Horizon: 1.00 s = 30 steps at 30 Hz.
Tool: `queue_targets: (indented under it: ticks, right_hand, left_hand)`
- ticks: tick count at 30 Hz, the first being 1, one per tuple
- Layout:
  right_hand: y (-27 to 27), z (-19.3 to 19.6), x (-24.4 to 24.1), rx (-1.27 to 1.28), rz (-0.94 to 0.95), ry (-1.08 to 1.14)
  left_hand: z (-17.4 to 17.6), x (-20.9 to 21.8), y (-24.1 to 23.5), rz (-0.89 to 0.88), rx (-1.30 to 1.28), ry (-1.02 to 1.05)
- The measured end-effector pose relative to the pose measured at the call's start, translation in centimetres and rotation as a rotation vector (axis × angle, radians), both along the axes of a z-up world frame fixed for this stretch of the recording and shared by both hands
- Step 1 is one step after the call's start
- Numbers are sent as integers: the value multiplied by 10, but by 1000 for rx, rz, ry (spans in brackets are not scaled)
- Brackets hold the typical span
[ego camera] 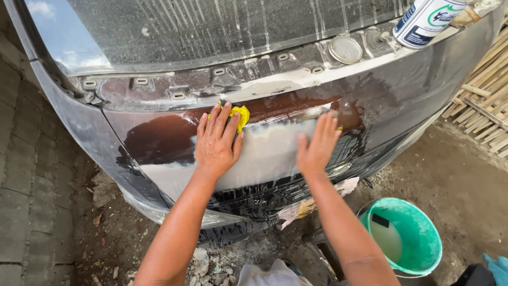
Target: Sanding the surface of a car hood using sandpaper and water to prepare it for painting.
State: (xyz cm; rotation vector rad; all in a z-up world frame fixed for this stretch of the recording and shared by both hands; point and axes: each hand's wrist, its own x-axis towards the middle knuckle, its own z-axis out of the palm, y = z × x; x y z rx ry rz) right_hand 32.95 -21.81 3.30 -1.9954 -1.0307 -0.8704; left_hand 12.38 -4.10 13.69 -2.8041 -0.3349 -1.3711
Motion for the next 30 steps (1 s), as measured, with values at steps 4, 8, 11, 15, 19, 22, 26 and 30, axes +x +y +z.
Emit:
queue_targets:
  ticks: [4, 8, 11, 15, 19, 22, 26, 30]
  right_hand:
    - [30, -18, -73, -121, 176, -38]
    - [5, 8, -58, -495, 257, 46]
    - [-10, -10, -16, -288, 46, 87]
    - [2, -26, -53, 24, 61, -25]
    - [3, -22, -60, -606, 196, 20]
    - [-32, -32, -3, -620, 141, 5]
    - [-56, -33, 32, -146, -2, -22]
    - [-1, -55, -38, -458, 201, 52]
  left_hand:
    - [6, 12, -4, -22, 2, 16]
    - [11, 16, -3, -54, 15, 25]
    - [9, 16, -7, -52, -1, 12]
    - [5, 25, -13, -39, -10, -34]
    - [2, 32, -19, -21, -8, -38]
    - [2, 34, -20, 1, 15, -49]
    - [-7, 35, -25, 66, 42, -60]
    - [-5, 38, -22, 90, 100, -67]
